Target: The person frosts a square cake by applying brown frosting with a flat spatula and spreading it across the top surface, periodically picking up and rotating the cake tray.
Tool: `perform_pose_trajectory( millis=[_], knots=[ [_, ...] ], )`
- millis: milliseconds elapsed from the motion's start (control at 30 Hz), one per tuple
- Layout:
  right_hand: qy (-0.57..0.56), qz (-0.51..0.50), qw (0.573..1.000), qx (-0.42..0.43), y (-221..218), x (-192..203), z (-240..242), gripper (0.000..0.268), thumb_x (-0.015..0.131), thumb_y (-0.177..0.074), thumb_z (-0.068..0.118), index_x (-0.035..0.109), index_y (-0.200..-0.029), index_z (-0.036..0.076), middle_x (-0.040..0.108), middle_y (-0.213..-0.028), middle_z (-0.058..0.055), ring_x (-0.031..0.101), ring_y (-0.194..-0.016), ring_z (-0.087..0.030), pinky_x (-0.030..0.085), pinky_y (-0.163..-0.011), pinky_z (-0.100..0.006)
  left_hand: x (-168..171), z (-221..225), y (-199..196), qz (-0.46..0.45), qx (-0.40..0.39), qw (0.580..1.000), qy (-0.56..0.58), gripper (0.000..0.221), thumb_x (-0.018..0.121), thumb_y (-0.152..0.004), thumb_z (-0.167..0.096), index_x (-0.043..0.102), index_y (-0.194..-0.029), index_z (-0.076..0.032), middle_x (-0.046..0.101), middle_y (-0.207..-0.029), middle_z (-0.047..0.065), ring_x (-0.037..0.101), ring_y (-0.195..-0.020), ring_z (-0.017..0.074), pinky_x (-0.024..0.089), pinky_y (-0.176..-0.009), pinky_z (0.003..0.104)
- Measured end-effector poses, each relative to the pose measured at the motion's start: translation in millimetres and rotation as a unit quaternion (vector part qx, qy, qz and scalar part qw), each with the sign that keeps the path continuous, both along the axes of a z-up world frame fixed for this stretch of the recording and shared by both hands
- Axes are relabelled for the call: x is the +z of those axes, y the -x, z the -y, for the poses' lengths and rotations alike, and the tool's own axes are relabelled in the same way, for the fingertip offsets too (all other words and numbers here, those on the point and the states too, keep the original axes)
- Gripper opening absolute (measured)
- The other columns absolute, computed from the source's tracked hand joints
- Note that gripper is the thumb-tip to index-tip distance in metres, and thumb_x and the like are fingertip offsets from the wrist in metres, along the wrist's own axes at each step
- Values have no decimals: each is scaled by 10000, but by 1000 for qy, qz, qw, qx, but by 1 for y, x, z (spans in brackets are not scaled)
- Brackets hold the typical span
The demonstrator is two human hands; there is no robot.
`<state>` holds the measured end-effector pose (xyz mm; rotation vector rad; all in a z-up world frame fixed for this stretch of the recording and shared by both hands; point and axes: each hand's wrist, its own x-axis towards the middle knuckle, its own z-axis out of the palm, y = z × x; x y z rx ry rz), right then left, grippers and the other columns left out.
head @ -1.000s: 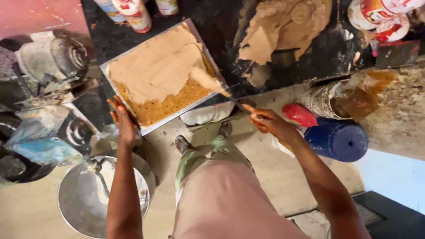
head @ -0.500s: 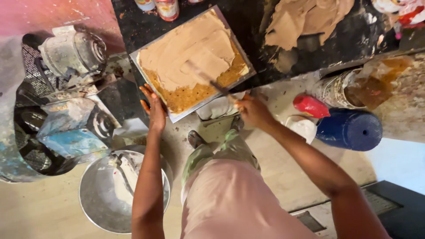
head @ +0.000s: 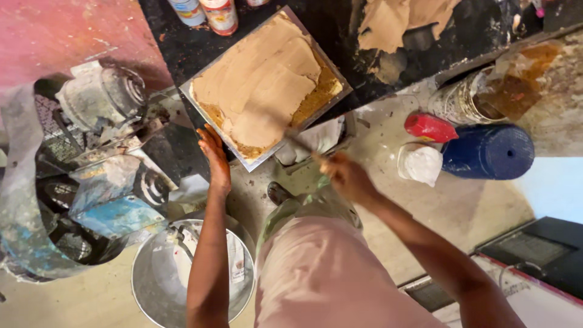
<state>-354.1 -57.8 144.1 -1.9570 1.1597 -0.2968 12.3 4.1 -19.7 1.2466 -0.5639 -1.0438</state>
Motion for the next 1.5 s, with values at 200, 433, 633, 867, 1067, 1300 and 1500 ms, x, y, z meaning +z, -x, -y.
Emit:
perform_pose_trajectory(
  millis=[200,433,633,867,1067,1300,1500],
  knots=[
    [150,-80,982,-78,17,-16,67,321,611,-888,74,724,-1180,146,646,-1019,-153,666,-850,-389,547,-725,-502,9,0,1,36,-18,999,-28,882,171,-1032,-713,-127,-1661,-171,0,-1775,5,0,-1635,188,-95,-1280,393],
    [16,-89,995,32,-29,-23,-1,257,628,-855,66,725,-1092,92,657,-1054,-96,691,-890,-284,589,-685,-427,14,-2,0,144,-34,981,-123,888,114,-1015,-732,-69,-1661,-150,64,-1780,7,-44,-1627,176,-149,-1255,387],
    [-74,-85,994,12,-3,-2,1,226,619,-898,109,728,-1091,149,651,-1003,-78,691,-773,-282,575,-655,-414,14,-2,0,63,-1,997,-50,899,168,-1024,-722,-127,-1651,-148,23,-1779,43,38,-1637,214,-73,-1282,393],
    [118,-140,979,-87,28,-5,86,441,616,-879,100,709,-1300,194,656,-1069,-178,662,-836,-422,532,-683,-549,2,-6,-4,63,-10,998,-18,892,194,-1036,-710,-157,-1649,-166,-55,-1773,48,17,-1640,230,-37,-1300,409],
    [28,-36,999,1,38,-12,42,430,619,-844,95,708,-1258,169,693,-1075,-134,689,-887,-359,567,-741,-485,6,-9,-4,73,-8,997,-28,895,179,-1019,-731,-187,-1641,-202,-57,-1775,55,22,-1642,248,-17,-1305,426],
    [71,128,986,-79,126,-47,137,139,615,-889,81,697,-997,48,685,-1025,-140,685,-839,-267,533,-674,-356,15,-6,-3,68,20,996,-52,950,179,-987,-780,-196,-1639,-200,12,-1789,43,51,-1647,258,0,-1307,441],
    [205,-11,975,-89,231,-93,250,279,613,-902,58,733,-1153,77,668,-923,-131,646,-793,-271,507,-687,-377,20,-7,1,88,30,992,-84,962,163,-991,-791,-200,-1640,-181,47,-1802,39,54,-1662,242,-13,-1316,434]
  ],
)
